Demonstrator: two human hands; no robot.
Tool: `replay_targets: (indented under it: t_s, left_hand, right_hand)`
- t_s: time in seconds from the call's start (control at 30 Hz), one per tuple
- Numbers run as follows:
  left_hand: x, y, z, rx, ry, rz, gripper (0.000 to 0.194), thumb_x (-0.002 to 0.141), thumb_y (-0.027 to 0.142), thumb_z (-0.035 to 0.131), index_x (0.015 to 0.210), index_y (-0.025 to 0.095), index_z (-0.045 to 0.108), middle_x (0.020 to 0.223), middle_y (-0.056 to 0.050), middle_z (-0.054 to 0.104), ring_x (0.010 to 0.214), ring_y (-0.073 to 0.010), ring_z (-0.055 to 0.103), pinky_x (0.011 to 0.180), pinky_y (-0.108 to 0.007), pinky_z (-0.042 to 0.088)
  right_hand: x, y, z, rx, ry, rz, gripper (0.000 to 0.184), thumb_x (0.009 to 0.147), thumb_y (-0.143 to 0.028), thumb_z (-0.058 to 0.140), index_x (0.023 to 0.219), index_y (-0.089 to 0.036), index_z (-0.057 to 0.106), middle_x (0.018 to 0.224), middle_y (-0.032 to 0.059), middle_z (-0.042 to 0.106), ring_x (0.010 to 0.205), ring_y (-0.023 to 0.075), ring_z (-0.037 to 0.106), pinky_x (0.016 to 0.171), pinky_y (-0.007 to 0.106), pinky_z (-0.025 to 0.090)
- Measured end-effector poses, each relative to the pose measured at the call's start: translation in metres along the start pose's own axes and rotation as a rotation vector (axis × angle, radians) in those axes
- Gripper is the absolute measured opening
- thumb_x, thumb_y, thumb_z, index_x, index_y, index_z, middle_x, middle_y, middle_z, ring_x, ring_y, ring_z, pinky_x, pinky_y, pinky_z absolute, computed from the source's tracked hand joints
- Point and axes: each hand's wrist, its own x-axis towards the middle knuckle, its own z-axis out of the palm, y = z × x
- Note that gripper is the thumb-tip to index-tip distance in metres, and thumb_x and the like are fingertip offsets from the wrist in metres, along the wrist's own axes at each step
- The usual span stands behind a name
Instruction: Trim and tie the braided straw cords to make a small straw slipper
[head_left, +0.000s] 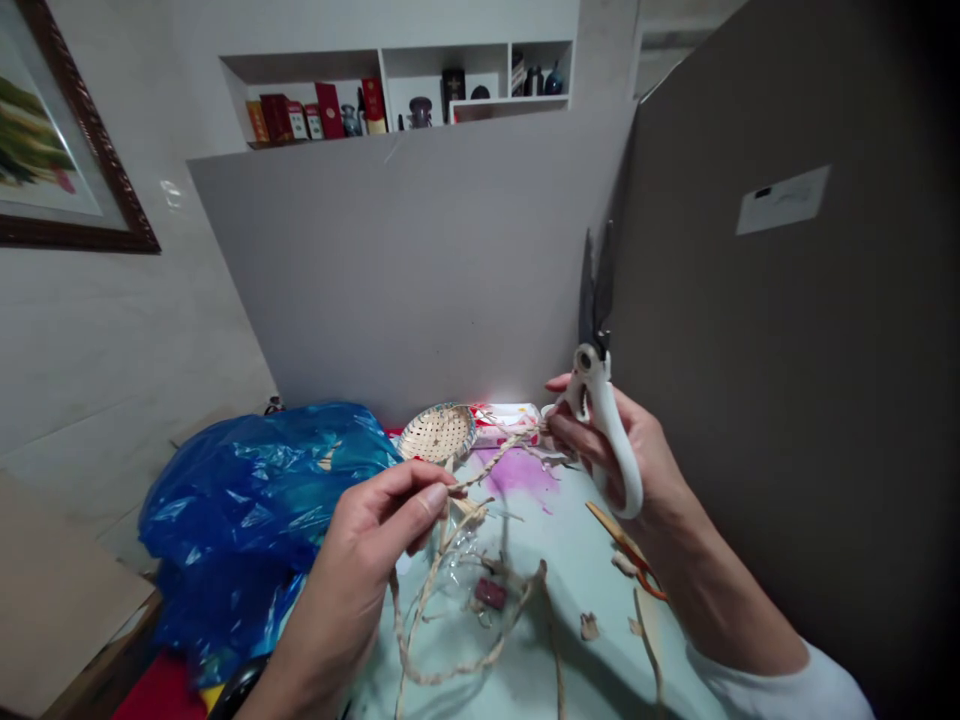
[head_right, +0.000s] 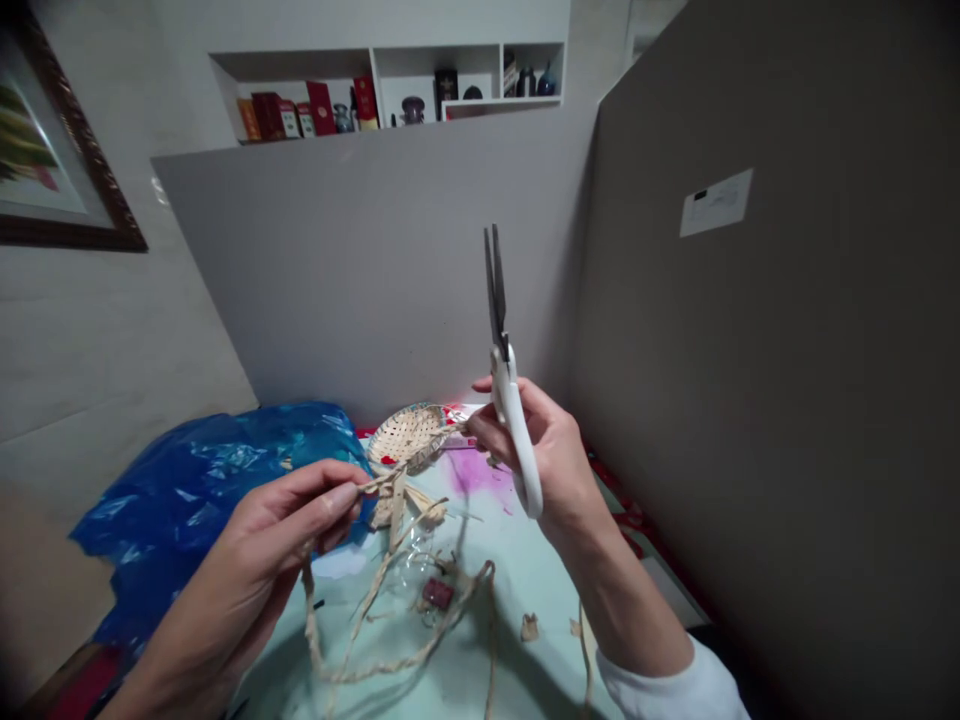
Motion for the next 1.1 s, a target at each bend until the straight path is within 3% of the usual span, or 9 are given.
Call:
replay_targets:
  t_s: [0.1, 0.2, 0.3, 0.47, 0.6, 0.67, 0.8, 0.93, 1.1]
  left_hand:
    - [-0.002, 0.000, 0.002, -0.067, -0.132, -0.104, 0.014, 0.079, 0.030, 0.070, 0.076, 0.017, 0.071, 0.068, 0.000, 0.052, 0.060, -0.0105, 0.039, 0.055, -0.020, 0.032]
    - [-0.006, -0.001, 0.004, -0.155, -0.175, -0.245, 0.015, 0.079, 0.031, 0.071, 0.079, 0.016, 0.072, 0.072, -0.001, 0.052, 0.056, -0.0086, 0.030, 0.049, -0.020, 0.024]
    - [-0.010, -0.004, 0.005, -0.229, -0.215, -0.318, 0.015, 0.080, 0.029, 0.071, 0.081, 0.014, 0.074, 0.068, 0.000, 0.048, 0.054, -0.0079, 0.024, 0.046, -0.020, 0.018]
    - [-0.009, -0.007, 0.004, -0.392, -0.200, -0.301, 0.013, 0.083, 0.025, 0.070, 0.081, 0.013, 0.076, 0.060, 0.007, 0.028, 0.052, -0.0070, 0.010, 0.043, -0.018, 0.012]
    - [-0.006, -0.002, 0.003, -0.438, -0.125, -0.241, 0.015, 0.083, 0.023, 0.070, 0.077, 0.011, 0.075, 0.056, 0.009, 0.024, 0.049, -0.0049, 0.009, 0.042, -0.017, 0.012]
    - [-0.004, 0.000, 0.002, -0.443, -0.074, -0.198, 0.016, 0.084, 0.023, 0.069, 0.076, 0.010, 0.074, 0.055, 0.008, 0.031, 0.048, -0.0036, 0.011, 0.041, -0.016, 0.013]
    - [-0.002, -0.001, 0.001, -0.432, 0.072, -0.089, 0.014, 0.084, 0.021, 0.069, 0.077, 0.010, 0.073, 0.061, 0.003, 0.051, 0.044, -0.0013, 0.018, 0.039, -0.015, 0.019]
    - [-0.001, 0.000, 0.000, -0.452, 0.192, 0.020, 0.011, 0.082, 0.022, 0.070, 0.080, 0.011, 0.073, 0.064, 0.001, 0.057, 0.045, -0.0018, 0.027, 0.041, -0.014, 0.026]
    - [-0.002, 0.000, 0.000, -0.447, 0.264, 0.125, 0.005, 0.079, 0.017, 0.070, 0.076, 0.014, 0.072, 0.058, 0.003, 0.055, 0.045, -0.0025, 0.029, 0.041, -0.013, 0.026]
  right_hand:
    - [0.001, 0.003, 0.004, -0.010, 0.028, 0.023, 0.030, 0.072, -0.031, 0.078, 0.097, -0.021, 0.064, 0.065, -0.0051, 0.053, 0.054, 0.0098, 0.048, 0.045, 0.021, 0.038]
    - [0.003, 0.010, 0.006, -0.098, 0.041, 0.071, 0.035, 0.071, -0.035, 0.079, 0.099, -0.020, 0.064, 0.067, -0.0040, 0.056, 0.053, 0.0099, 0.048, 0.044, 0.022, 0.038]
    - [0.002, 0.022, 0.010, -0.217, -0.044, 0.108, 0.037, 0.073, -0.038, 0.076, 0.102, -0.018, 0.064, 0.065, -0.0041, 0.057, 0.050, 0.0097, 0.047, 0.043, 0.022, 0.038]
    - [-0.003, 0.039, 0.021, -0.346, -0.221, 0.059, 0.030, 0.070, -0.028, 0.077, 0.097, -0.017, 0.069, 0.076, 0.0008, 0.068, 0.066, 0.0154, 0.062, 0.060, 0.026, 0.049]
    - [-0.004, 0.036, 0.019, -0.466, -0.222, -0.028, 0.029, 0.076, -0.022, 0.071, 0.104, -0.018, 0.069, 0.095, 0.0063, 0.072, 0.085, 0.0221, 0.066, 0.076, 0.033, 0.050]
    - [-0.004, 0.028, 0.013, -0.549, -0.166, -0.080, 0.030, 0.078, -0.020, 0.067, 0.109, -0.018, 0.067, 0.100, 0.0076, 0.072, 0.091, 0.0240, 0.066, 0.078, 0.033, 0.049]
    - [-0.004, 0.008, -0.001, -0.783, -0.096, -0.290, 0.037, 0.075, -0.013, 0.062, 0.112, -0.019, 0.061, 0.094, 0.0051, 0.071, 0.082, 0.0213, 0.065, 0.071, 0.029, 0.049]
    - [-0.009, -0.002, -0.003, -0.889, -0.239, -0.535, 0.055, 0.067, -0.003, 0.051, 0.120, -0.018, 0.058, 0.102, 0.0082, 0.068, 0.083, 0.0213, 0.062, 0.074, 0.033, 0.050]
    - [-0.012, 0.001, 0.005, -1.019, -0.363, -0.774, 0.067, 0.060, -0.003, 0.047, 0.126, -0.012, 0.054, 0.092, 0.0107, 0.066, 0.081, 0.0249, 0.056, 0.072, 0.040, 0.051]
